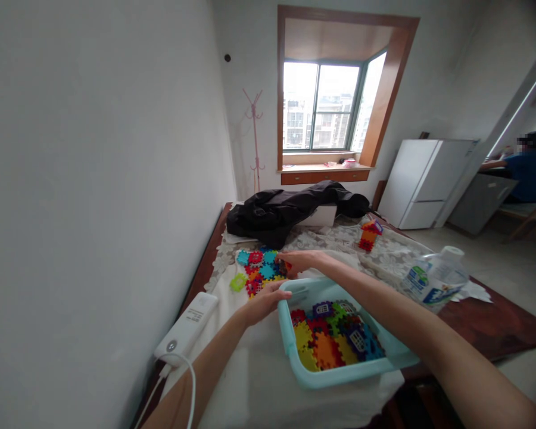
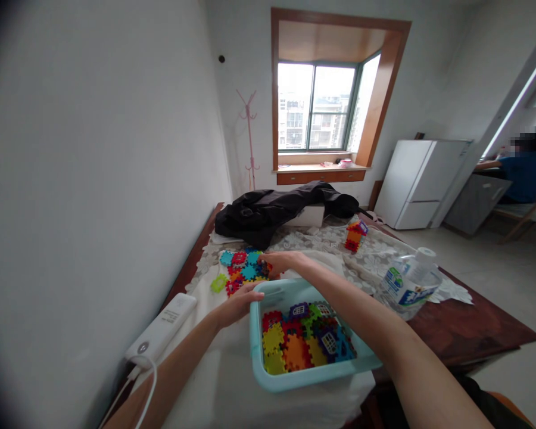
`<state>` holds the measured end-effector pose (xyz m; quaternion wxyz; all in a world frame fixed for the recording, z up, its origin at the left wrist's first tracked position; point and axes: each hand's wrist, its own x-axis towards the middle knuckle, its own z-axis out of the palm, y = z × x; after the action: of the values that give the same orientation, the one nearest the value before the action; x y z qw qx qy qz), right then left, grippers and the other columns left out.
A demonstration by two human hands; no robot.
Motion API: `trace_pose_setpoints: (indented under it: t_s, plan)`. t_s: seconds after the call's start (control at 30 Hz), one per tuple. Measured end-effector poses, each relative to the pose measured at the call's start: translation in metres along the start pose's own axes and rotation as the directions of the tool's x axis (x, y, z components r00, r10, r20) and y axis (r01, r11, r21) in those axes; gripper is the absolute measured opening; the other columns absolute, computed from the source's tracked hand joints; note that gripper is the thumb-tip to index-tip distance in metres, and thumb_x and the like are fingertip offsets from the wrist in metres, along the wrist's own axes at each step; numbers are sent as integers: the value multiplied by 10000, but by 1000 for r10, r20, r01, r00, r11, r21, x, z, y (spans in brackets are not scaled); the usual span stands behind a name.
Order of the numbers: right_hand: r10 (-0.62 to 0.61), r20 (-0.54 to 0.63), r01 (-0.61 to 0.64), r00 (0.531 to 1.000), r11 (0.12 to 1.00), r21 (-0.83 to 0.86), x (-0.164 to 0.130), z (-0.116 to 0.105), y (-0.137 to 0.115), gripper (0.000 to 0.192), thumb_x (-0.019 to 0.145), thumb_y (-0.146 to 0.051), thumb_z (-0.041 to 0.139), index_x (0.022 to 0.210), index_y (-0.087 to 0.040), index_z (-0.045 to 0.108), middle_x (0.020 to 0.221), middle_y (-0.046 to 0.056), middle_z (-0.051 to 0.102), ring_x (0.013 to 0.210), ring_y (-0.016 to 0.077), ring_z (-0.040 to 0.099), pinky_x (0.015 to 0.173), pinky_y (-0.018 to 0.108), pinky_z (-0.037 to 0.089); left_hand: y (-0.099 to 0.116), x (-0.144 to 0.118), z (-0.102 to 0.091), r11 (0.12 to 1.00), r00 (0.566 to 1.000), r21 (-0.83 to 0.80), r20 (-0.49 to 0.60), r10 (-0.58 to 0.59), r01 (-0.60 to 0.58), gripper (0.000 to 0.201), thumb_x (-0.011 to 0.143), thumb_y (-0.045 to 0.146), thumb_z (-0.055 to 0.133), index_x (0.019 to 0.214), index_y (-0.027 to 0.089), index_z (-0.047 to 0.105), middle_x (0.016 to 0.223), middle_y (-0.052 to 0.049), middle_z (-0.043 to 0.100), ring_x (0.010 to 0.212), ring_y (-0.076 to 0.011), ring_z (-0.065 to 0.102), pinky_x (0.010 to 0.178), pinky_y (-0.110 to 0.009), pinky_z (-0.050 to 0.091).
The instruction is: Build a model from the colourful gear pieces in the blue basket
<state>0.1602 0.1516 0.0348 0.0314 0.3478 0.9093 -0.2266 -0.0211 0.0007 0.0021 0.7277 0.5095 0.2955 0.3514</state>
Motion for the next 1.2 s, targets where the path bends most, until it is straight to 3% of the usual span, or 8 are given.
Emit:
trace_pose_setpoints:
  t_s: [0.13,0.37,0.63,0.77,0.9,1.0,1.13,1.2]
  plan:
    - [-1,7,0,1000,1000,13,0,0,3,760,744,-161,818,1472,-272,632,1183,36,729,793,164,678,667,270,500,1,-1,0,1000,1000,4,-10,-23,23,552,763,454,905,1216,151,815,1069,-113,799,892,-214,671,910,-341,499]
    - [49,-32,-49,998,999,-18,-3,-5,3,389,755,-223,896,1122,-226,766,896,25,741,687,180,651,636,295,490,-2,-1,-3,1000,1000,8,6,-22,22,494,803,462,874,1184,152,825,994,-100,797,865,-230,687,880,-348,503]
    - [66,-183,-20,981,970,244,-33,-63,-2,502,782,-385,893,1212,-191,721,980,34,789,800,171,711,674,238,531,-8,1,-7,1000,999,-21,31,7,-6,390,857,434,827,1132,158,820,995,-101,806,973,-280,723,954,-382,498]
    - [-93,88,49,992,909,413,-79,-98,-31,559,728,-483,933,1170,-202,740,977,14,790,798,161,713,703,241,564,-12,5,-6,998,999,-64,-29,-17,15,364,817,449,855,1007,142,821,936,-98,796,874,-244,698,919,-373,484]
    - [-139,424,-54,895,909,413,-110,-110,-66,595,678,-580,968,1098,-193,800,1085,60,807,930,197,763,792,248,587,-12,8,-3,993,999,-113,-48,-20,15,351,785,449,885,946,145,816,884,-74,782,801,-204,658,855,-340,468]
    - [-165,501,-119,850,866,486,-103,-101,-75,627,709,-680,923,1082,-193,796,1103,75,809,941,215,798,846,281,608,-11,8,-2,992,1000,-122,-1,11,-11,363,822,450,857,1003,138,824,914,-95,797,879,-242,697,914,-369,469]
    - [-135,69,81,988,856,511,-60,-71,-65,501,928,-639,760,1118,-176,747,1054,76,800,901,201,789,775,275,610,-12,6,-3,996,1000,-94,6,5,-5,384,846,465,836,1058,145,830,962,-115,821,950,-288,730,961,-405,476]
    - [-40,-223,108,974,948,300,-34,-50,-57,387,1005,-508,709,1195,-173,745,1052,83,798,914,209,776,776,277,600,-12,5,-2,998,1000,-64,14,-3,4,429,852,496,820,1089,139,832,1018,-138,830,1027,-321,737,1001,-429,475]
